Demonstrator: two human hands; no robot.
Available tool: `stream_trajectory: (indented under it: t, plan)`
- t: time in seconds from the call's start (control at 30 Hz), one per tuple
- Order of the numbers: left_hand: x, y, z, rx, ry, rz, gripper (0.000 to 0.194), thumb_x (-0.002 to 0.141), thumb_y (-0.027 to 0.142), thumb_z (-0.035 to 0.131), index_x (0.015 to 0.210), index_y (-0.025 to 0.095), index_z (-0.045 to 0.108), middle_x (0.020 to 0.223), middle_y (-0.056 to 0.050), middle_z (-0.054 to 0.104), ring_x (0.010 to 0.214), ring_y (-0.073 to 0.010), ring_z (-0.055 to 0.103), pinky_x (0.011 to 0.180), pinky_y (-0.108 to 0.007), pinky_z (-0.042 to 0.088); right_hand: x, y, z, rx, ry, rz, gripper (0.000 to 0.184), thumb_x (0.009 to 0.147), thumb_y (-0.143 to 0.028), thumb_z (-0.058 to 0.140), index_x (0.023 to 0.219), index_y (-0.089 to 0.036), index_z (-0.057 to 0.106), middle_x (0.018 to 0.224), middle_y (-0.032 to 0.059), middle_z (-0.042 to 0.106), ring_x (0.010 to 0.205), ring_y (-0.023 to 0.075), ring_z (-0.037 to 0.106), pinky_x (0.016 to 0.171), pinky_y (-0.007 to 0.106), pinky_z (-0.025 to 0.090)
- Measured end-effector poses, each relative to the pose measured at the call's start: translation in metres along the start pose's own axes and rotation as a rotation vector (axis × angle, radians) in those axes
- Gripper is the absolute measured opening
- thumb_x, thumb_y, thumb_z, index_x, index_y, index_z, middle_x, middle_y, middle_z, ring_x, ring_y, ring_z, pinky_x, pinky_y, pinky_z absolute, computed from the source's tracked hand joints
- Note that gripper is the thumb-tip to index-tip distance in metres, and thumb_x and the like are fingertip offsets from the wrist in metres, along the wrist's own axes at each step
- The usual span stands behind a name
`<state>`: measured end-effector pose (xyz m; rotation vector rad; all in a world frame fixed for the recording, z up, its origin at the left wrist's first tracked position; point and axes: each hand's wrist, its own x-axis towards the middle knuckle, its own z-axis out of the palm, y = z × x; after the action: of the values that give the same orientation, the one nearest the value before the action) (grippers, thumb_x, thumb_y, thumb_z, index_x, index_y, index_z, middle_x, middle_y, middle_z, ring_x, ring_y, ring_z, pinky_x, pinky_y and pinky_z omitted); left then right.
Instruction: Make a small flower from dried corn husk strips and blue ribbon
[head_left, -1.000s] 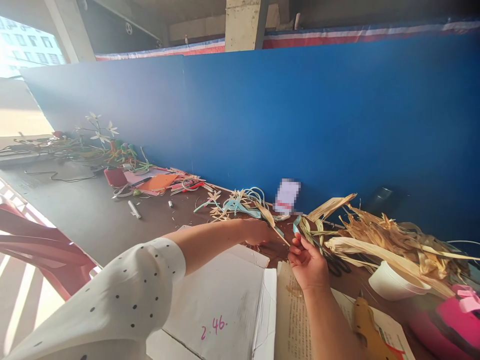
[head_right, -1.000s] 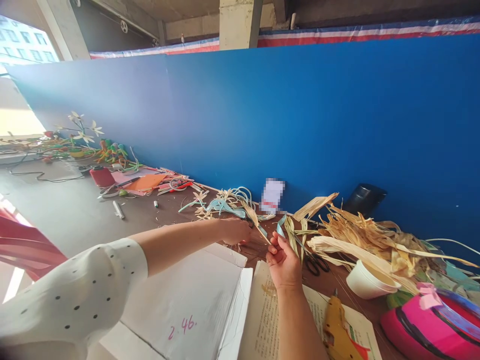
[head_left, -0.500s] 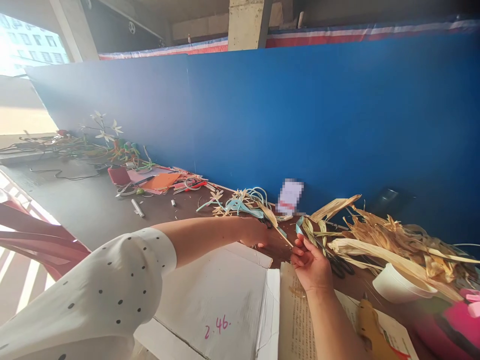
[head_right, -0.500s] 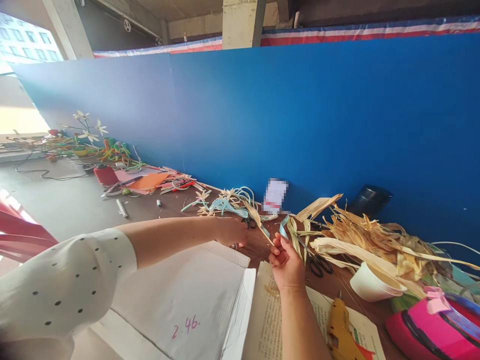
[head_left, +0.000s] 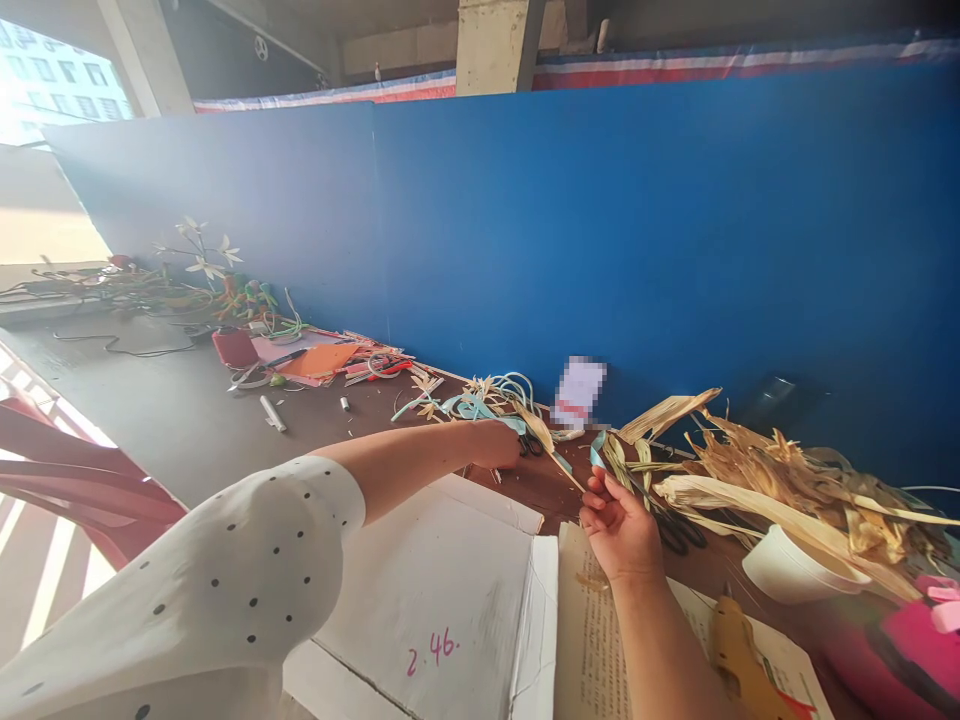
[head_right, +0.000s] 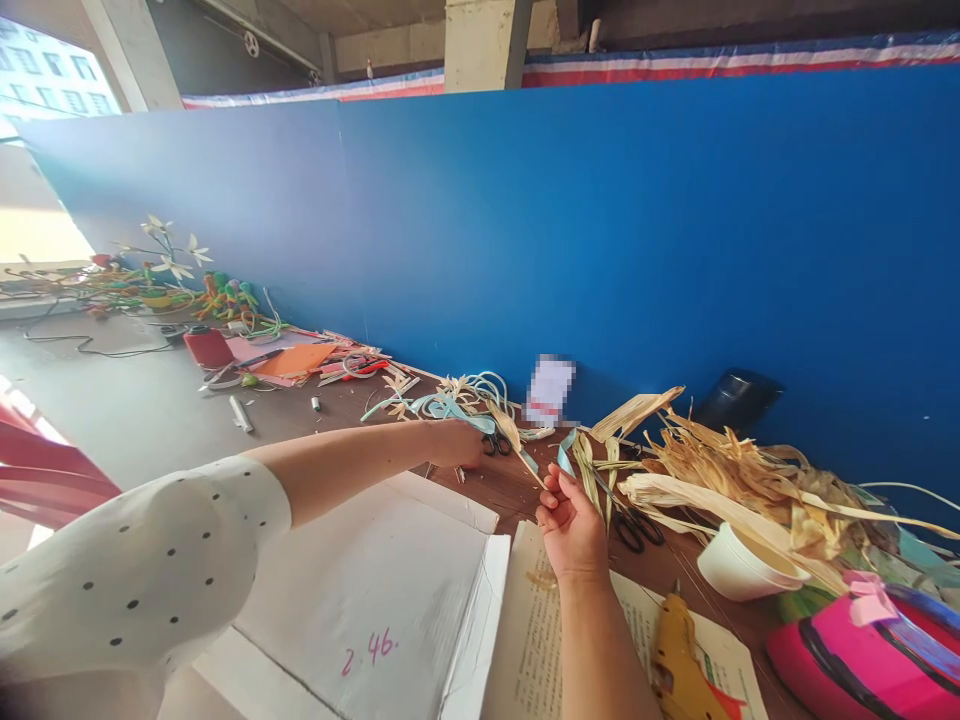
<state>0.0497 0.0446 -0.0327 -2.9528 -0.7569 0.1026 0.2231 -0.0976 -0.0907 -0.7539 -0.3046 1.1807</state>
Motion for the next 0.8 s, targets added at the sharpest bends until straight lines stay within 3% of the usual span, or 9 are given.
stream_trajectory:
  t: [0.1,0.17,0.3,0.5,0.6,0.7,0.8]
  plan:
    - [-0.002,-0.010,-0.004,0.022,-0.111,0.086,0.019,0.058,0.002,0.063,0.058,0.020,0.066,0.080,-0.005,0.068,0.079,-0.0195,0.058,0.064,-0.026,0.043,0.000,0.000,0.000,0.003,0.006,0.007,0.026,0.066,-0.021,0.075,0.091,-0.014,0.068,0.071,-0.0003,0.060,0.053,0.0043,0.044,0.036,0.013,0.032]
    - [-0.004,-0.016,-0.010,0.014,-0.150,0.098,0.026,0.062,0.004,0.060,0.075,0.024,0.071,0.089,-0.004,0.068,0.081,-0.0190,0.058,0.064,-0.026,0.042,0.001,0.000,-0.001,-0.001,0.009,0.010,0.025,0.066,-0.021,0.075,0.090,-0.015,0.068,0.071,-0.0005,0.060,0.052,0.0040,0.044,0.036,0.013,0.032]
    - [-0.010,-0.022,-0.025,-0.135,-0.220,-0.021,0.025,0.071,0.014,0.057,0.088,0.027,0.070,0.090,-0.001,0.069,0.077,-0.0159,0.059,0.064,-0.024,0.041,0.001,0.001,-0.001,0.002,0.009,0.008,0.024,0.066,-0.022,0.075,0.089,-0.015,0.069,0.070,-0.0005,0.060,0.052,0.0039,0.044,0.037,0.013,0.032]
    - [-0.011,-0.019,-0.026,-0.496,-0.184,-0.176,0.017,0.071,0.022,0.063,0.086,0.021,0.070,0.089,-0.001,0.069,0.079,-0.0136,0.060,0.070,-0.022,0.045,0.000,0.001,0.001,0.025,0.026,0.007,0.026,0.065,-0.020,0.075,0.090,-0.014,0.068,0.071,-0.0004,0.060,0.052,0.0039,0.045,0.039,0.013,0.034]
    - [-0.007,-0.009,-0.019,-0.594,-0.148,-0.187,0.033,0.081,0.032,0.055,0.111,0.022,0.063,0.089,-0.001,0.070,0.074,-0.0108,0.061,0.068,-0.020,0.047,-0.001,0.001,0.001,0.031,0.016,0.007,0.028,0.064,-0.020,0.076,0.091,-0.014,0.068,0.071,-0.0005,0.060,0.053,0.0038,0.045,0.040,0.013,0.035]
    - [-0.007,0.001,-0.013,-0.447,-0.083,-0.208,0.040,0.088,0.031,0.044,0.126,0.025,0.054,0.092,-0.002,0.070,0.072,-0.0122,0.062,0.066,-0.022,0.048,-0.003,0.000,0.003,0.035,0.017,0.009,0.027,0.064,-0.019,0.076,0.090,-0.014,0.068,0.071,-0.0006,0.060,0.053,0.0040,0.045,0.040,0.013,0.035]
    - [-0.011,0.004,-0.009,-0.305,-0.092,-0.185,0.034,0.075,0.014,0.057,0.106,0.023,0.067,0.097,-0.004,0.069,0.082,-0.0187,0.063,0.071,-0.027,0.049,-0.005,0.000,0.004,0.031,0.006,0.010,0.025,0.064,-0.019,0.075,0.088,-0.016,0.068,0.071,-0.0011,0.060,0.052,0.0041,0.045,0.039,0.013,0.034]
